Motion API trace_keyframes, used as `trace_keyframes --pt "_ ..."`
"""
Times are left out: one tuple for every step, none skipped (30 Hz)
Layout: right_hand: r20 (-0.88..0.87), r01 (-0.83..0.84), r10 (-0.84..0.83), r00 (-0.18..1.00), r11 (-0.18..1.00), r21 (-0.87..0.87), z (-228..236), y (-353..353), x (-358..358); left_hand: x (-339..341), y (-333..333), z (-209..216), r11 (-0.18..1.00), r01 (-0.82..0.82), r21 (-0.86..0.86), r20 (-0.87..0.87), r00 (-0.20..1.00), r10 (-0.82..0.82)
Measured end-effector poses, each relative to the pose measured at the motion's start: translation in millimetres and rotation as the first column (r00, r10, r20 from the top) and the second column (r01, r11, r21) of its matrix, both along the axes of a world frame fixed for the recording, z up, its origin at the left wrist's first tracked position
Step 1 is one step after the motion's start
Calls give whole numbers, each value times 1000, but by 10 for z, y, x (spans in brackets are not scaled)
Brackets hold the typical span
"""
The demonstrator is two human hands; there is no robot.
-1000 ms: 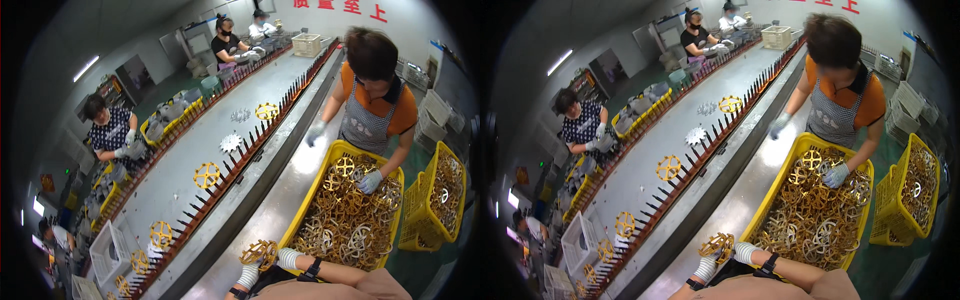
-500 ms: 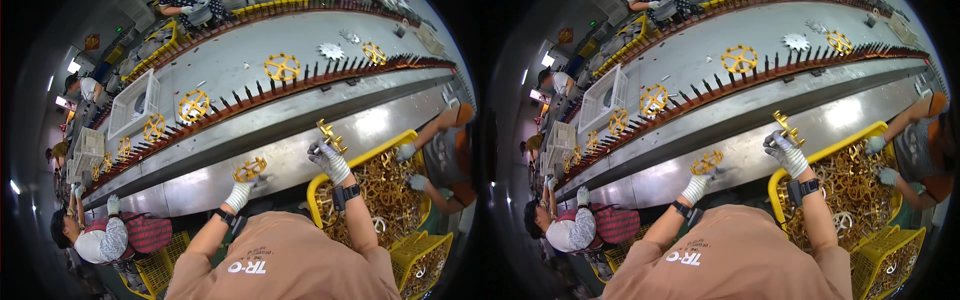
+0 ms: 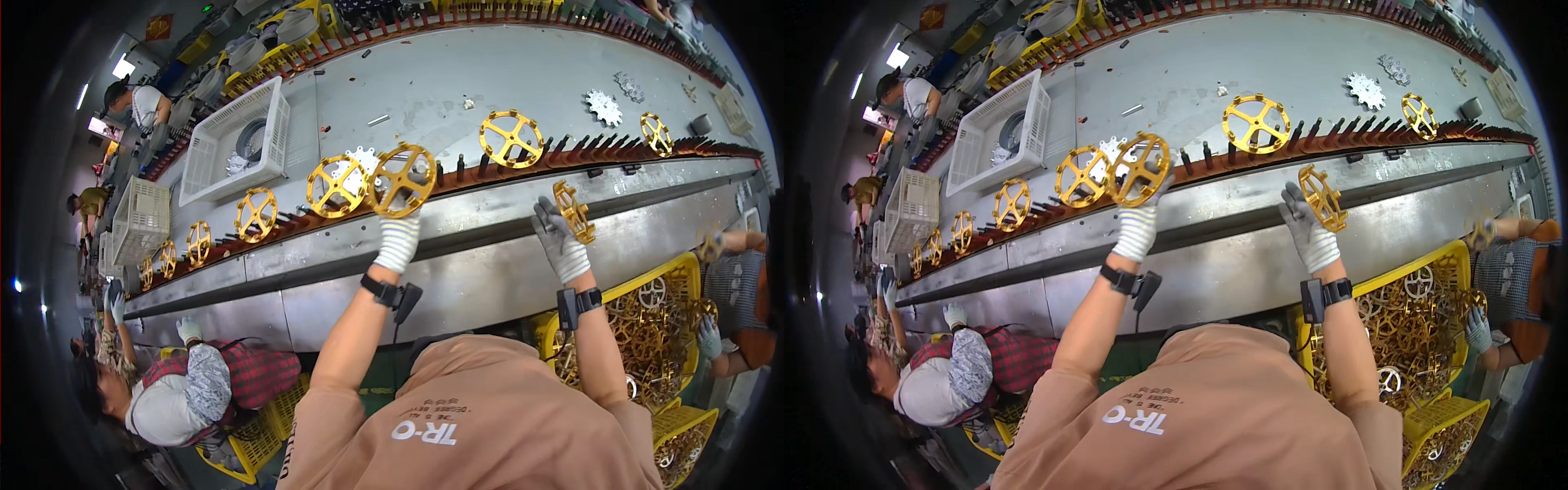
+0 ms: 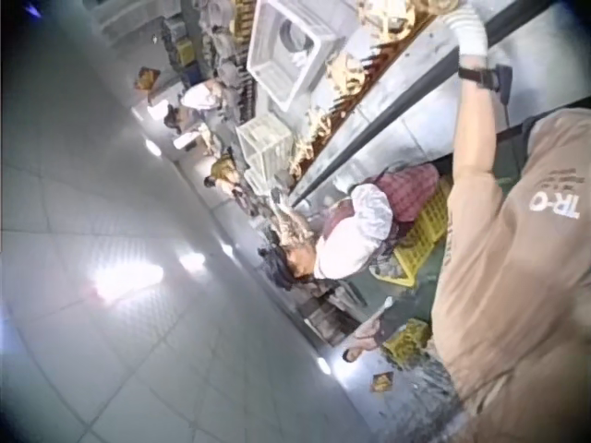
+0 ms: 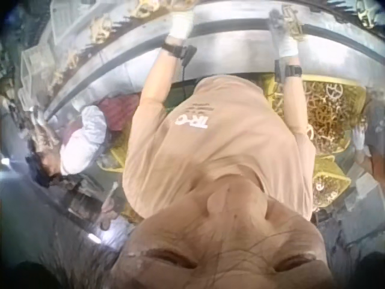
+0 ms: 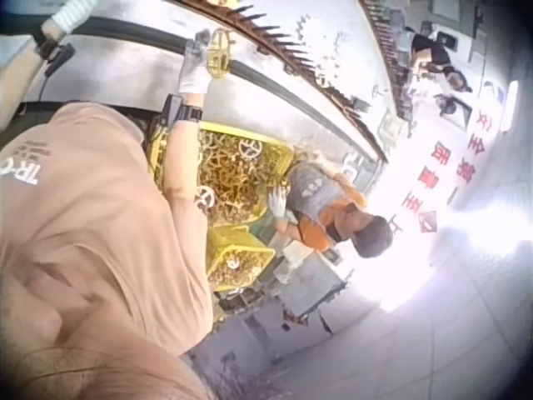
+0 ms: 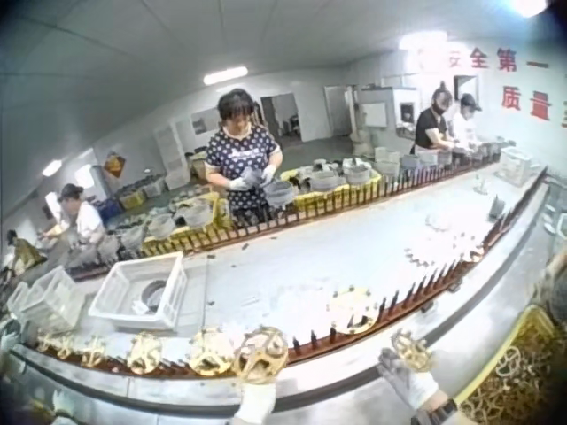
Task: Picking up large gold and silver gear-like parts from baskets and mounting them onto a moving circular assembly rack.
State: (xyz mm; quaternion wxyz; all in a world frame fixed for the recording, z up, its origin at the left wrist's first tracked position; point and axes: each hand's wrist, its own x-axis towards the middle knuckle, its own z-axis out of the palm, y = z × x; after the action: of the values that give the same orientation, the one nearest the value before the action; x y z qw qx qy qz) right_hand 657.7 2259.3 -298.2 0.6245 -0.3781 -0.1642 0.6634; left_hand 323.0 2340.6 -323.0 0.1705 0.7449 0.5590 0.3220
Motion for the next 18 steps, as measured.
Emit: trace_keyframes --pt "-166 16 -7 986 998 57 137 142 -161 67 170 -81 1000 -22 -5 203 979 22" --pt "-186 1 13 983 997 74 185 306 -201 233 221 -91 999 -51 14 158 986 48" --pt "-191 0 11 982 998 56 277 435 -244 392 227 -35 996 -83 28 105 991 79" --pt "-147 3 13 989 994 108 419 537 -287 567 279 104 999 -52 11 260 964 48" --pt "-104 -7 25 994 985 170 554 668 -373 684 394 208 999 -33 10 407 913 26" --pt "-123 -105 128 984 978 178 702 812 -522 708 523 155 996 65 -60 777 630 6" --pt "-135 -186 212 968 965 183 772 924 -607 718 601 78 978 196 -68 979 200 28" --pt "45 -80 77 996 994 70 690 1020 -606 774 603 124 913 408 18 842 -498 207" --pt "53 -63 59 997 996 61 640 1077 -571 794 596 99 905 425 14 836 -502 223" --pt "159 29 -38 987 998 62 612 1110 -507 821 584 122 918 395 -38 952 -264 154" --pt "258 102 -118 959 992 77 595 1175 -500 785 600 116 938 338 -70 997 0 75" --pt "381 198 -255 889 963 181 900 1130 -627 767 598 144 991 107 -80 902 431 27" --pt "210 109 -178 961 947 302 1170 1173 -729 561 717 -129 985 72 -159 979 -120 167" --pt "213 149 -221 952 939 308 1417 1103 -645 497 681 -199 988 -67 -142 870 467 157" --pt "221 209 -287 932 925 318 1622 989 -582 342 667 -228 991 -130 -32 448 884 130" --pt "227 294 -355 907 919 261 1721 970 -525 194 702 -292 976 64 -208 958 217 190" --pt "136 263 -298 945 938 227 1588 1057 -323 72 758 -371 931 321 -174 743 -578 338" --pt "151 257 -272 950 960 113 1427 1099 -147 67 744 -335 936 309 -168 797 -516 314"
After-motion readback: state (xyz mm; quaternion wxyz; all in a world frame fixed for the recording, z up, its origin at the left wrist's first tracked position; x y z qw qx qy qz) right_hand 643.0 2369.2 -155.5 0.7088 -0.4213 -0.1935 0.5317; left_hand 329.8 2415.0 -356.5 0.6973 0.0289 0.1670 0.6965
